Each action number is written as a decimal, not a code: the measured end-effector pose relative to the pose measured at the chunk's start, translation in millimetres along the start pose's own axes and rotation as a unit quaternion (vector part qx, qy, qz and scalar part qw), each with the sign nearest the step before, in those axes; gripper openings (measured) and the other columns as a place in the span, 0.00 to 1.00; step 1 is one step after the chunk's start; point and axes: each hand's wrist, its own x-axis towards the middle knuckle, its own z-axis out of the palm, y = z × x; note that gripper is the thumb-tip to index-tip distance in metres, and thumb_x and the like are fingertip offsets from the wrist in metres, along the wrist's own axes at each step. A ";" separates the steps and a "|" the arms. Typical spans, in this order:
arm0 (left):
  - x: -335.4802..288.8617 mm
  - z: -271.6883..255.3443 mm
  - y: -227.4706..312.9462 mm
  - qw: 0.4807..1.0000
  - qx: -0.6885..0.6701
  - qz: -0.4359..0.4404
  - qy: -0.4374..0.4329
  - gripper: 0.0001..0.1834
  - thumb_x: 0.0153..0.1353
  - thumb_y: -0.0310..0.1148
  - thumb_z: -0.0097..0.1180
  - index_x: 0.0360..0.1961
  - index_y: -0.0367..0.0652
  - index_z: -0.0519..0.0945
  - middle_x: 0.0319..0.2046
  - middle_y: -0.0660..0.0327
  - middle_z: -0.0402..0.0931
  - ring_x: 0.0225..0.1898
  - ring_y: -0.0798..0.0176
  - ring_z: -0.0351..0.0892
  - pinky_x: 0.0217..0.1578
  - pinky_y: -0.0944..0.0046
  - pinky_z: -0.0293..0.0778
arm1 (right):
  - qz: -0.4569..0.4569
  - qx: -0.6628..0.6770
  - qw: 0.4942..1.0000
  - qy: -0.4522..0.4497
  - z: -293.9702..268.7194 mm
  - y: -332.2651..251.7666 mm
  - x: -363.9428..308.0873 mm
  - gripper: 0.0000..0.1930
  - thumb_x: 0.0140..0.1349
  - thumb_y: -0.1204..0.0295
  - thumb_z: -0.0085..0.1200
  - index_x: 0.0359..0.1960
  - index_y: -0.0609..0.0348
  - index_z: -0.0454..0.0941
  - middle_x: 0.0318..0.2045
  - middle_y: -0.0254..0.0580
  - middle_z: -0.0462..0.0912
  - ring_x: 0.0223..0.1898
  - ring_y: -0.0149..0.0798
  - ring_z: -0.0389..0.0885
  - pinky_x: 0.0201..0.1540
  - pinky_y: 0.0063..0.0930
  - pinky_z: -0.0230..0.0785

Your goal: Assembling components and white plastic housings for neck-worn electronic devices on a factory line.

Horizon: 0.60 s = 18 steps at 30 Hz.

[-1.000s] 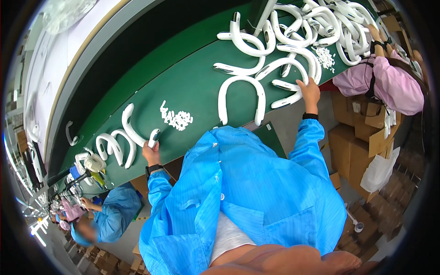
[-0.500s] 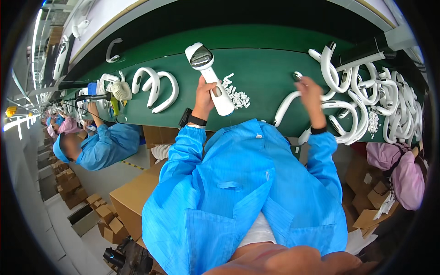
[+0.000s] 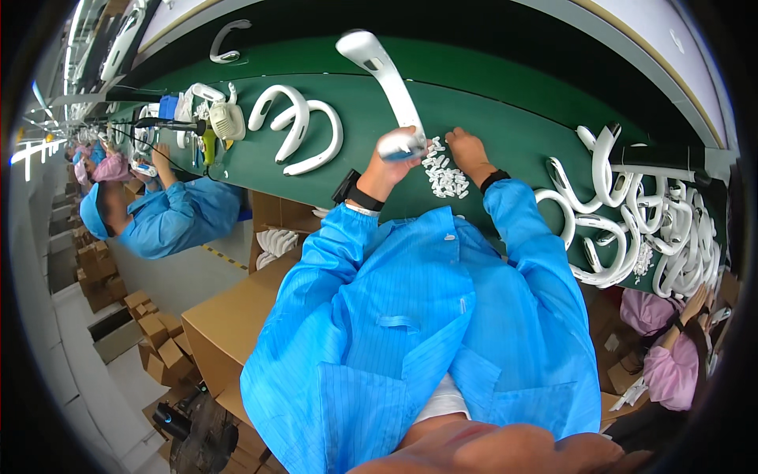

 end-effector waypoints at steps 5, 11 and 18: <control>12.6 5.5 29.7 0.987 -0.117 -0.106 -0.006 0.15 0.62 0.41 0.50 0.37 0.38 0.76 0.34 0.46 0.77 0.27 0.60 0.81 0.19 0.74 0.77 | 0.061 -0.011 0.998 -0.019 4.7 1.6 2.2 0.04 0.53 0.75 0.48 0.28 0.60 0.74 0.30 0.51 0.76 0.30 0.51 0.80 0.33 0.41 0.74; 17.2 -3.6 22.1 0.989 -0.145 0.012 -0.002 0.13 0.65 0.34 0.45 0.42 0.34 0.73 0.43 0.43 0.73 0.44 0.46 0.77 0.41 0.59 0.81 | 0.245 0.310 0.919 0.004 -27.6 5.0 2.6 0.05 0.52 0.76 0.53 0.29 0.64 0.76 0.27 0.47 0.80 0.28 0.43 0.81 0.32 0.32 0.76; 3.6 5.6 14.0 0.997 0.059 0.015 -0.042 0.16 0.57 0.26 0.54 0.46 0.32 0.70 0.41 0.48 0.75 0.41 0.54 0.79 0.40 0.58 0.79 | 0.270 0.685 0.675 0.051 -84.6 -4.6 -7.5 0.02 0.57 0.78 0.52 0.30 0.65 0.74 0.26 0.40 0.78 0.27 0.32 0.80 0.29 0.23 0.76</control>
